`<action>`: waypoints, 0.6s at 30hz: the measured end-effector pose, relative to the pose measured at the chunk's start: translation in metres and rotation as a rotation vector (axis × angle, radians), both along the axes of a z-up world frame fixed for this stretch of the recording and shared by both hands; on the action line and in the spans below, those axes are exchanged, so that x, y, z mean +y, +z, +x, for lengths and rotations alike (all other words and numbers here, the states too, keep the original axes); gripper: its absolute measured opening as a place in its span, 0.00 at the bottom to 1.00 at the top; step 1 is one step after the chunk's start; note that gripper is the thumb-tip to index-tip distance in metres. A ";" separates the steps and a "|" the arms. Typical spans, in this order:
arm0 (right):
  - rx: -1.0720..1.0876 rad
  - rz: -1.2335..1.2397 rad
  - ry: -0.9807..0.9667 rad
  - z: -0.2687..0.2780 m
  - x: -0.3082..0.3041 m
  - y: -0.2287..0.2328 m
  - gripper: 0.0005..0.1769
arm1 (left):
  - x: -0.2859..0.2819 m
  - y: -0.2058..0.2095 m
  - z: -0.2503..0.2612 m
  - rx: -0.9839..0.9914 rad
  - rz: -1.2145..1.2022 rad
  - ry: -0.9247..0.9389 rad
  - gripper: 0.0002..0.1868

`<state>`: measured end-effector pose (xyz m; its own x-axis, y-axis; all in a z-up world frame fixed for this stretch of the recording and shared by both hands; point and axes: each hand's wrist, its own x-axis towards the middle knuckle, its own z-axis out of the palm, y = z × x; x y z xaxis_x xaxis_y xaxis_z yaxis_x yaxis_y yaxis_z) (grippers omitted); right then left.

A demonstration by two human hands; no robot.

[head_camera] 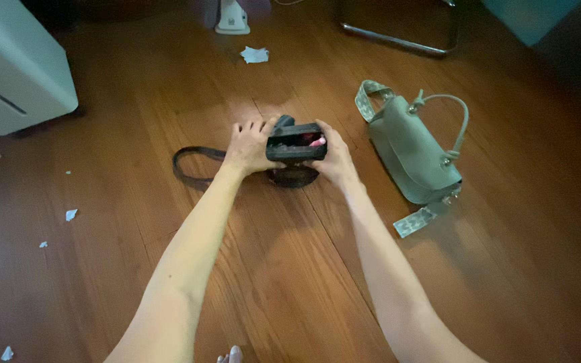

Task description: The person sits on the floor and packs a black handbag with small items including coins, a blue container, and a pink bottle. They then pick up a light green handbag, hang it on a cabinet hook, and return to the black bag to add more items before closing it.

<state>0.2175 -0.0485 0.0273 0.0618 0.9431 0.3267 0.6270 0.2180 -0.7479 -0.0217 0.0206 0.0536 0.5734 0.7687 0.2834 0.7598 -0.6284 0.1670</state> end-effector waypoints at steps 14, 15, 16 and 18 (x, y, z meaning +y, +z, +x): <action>-0.157 -0.044 -0.127 0.008 -0.011 0.023 0.11 | -0.026 -0.001 -0.014 -0.124 0.110 -0.156 0.52; -0.205 -0.121 -0.179 0.002 -0.013 0.025 0.12 | -0.028 -0.001 -0.014 -0.119 0.104 -0.155 0.52; -0.185 -0.090 -0.150 -0.003 -0.012 0.028 0.12 | -0.029 -0.002 -0.014 -0.120 0.098 -0.153 0.51; -0.149 -0.025 -0.095 -0.013 -0.009 0.032 0.13 | -0.030 -0.002 -0.013 -0.127 0.086 -0.151 0.51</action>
<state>0.2049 -0.0577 0.0596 0.1034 0.9433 0.3155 0.7479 0.1354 -0.6498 -0.0345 -0.0099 0.0518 0.6354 0.6467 0.4220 0.6325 -0.7493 0.1961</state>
